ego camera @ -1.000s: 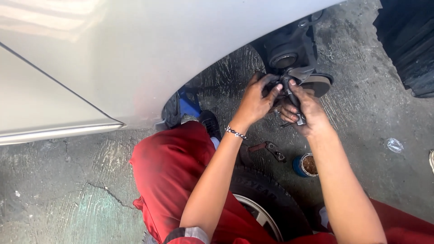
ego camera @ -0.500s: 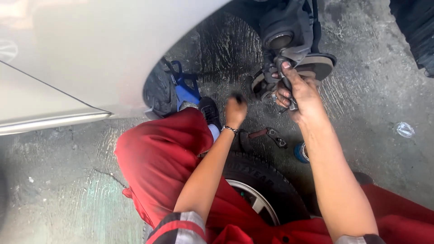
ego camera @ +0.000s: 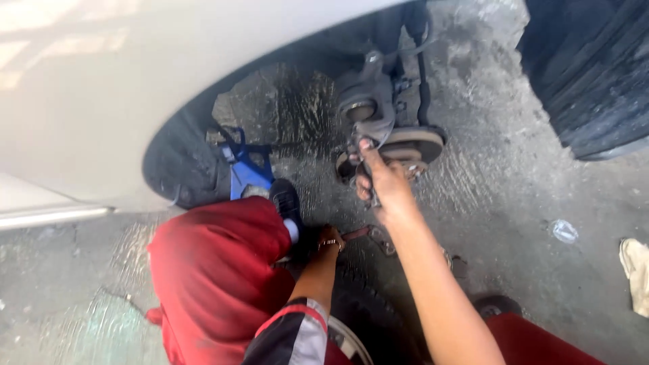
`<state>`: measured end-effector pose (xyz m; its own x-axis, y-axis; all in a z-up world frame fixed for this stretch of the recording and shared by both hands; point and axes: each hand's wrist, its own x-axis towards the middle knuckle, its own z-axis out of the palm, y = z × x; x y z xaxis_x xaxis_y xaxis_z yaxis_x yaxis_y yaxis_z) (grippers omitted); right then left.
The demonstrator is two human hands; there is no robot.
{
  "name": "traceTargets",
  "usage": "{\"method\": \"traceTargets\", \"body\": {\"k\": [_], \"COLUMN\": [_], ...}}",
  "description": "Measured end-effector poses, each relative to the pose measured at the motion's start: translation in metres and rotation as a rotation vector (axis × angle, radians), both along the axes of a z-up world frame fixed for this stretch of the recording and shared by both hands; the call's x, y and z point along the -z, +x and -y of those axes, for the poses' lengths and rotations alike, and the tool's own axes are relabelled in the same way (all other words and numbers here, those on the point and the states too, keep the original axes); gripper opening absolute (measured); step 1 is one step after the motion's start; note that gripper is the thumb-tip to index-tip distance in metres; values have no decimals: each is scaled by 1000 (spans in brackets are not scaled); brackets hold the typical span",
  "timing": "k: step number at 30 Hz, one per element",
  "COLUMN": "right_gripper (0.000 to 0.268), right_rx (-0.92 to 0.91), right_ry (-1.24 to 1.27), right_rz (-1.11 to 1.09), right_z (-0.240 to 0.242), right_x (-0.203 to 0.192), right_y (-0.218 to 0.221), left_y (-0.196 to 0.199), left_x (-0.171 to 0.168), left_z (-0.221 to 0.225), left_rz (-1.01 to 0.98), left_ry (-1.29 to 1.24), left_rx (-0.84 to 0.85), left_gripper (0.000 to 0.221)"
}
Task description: Replacing brake pads and servicing the brake caliper on a vehicle.
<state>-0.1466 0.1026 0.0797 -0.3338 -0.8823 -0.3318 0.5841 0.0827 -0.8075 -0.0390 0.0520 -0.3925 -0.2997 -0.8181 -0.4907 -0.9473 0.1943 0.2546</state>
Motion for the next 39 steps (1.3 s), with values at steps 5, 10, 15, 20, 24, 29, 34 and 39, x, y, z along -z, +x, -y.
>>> {"method": "traceTargets", "body": {"k": [5, 10, 15, 20, 24, 29, 34, 39], "right_gripper": [40, 40, 38, 40, 41, 40, 39, 39], "right_rx": [12, 3, -17, -23, -17, -12, 7, 26], "right_ry": [58, 32, 15, 19, -14, 2, 17, 25], "right_rz": [-36, -47, -12, -32, -30, -55, -66, -91], "right_z": [1, 3, 1, 1, 1, 0, 0, 0], "right_x": [0, -3, -2, 2, 2, -2, -3, -7], "right_y": [-2, 2, 2, 3, 3, 6, 6, 7], "left_y": [-8, 15, 54, 84, 86, 61, 32, 17], "left_x": [61, -45, -135, -296, -428, -495, -510, -510], "left_z": [29, 14, 41, 57, 53, 60, 67, 70], "left_rz": [35, -56, -420, -892, -1083, -987, -940, -928], "left_ry": [-60, 110, -199, -342, -463, -848, -807, -844], "left_rx": [34, -51, -193, -243, -179, 58, 211, 214], "left_gripper": [58, 55, 59, 40, 33, 56, 61, 64]}}
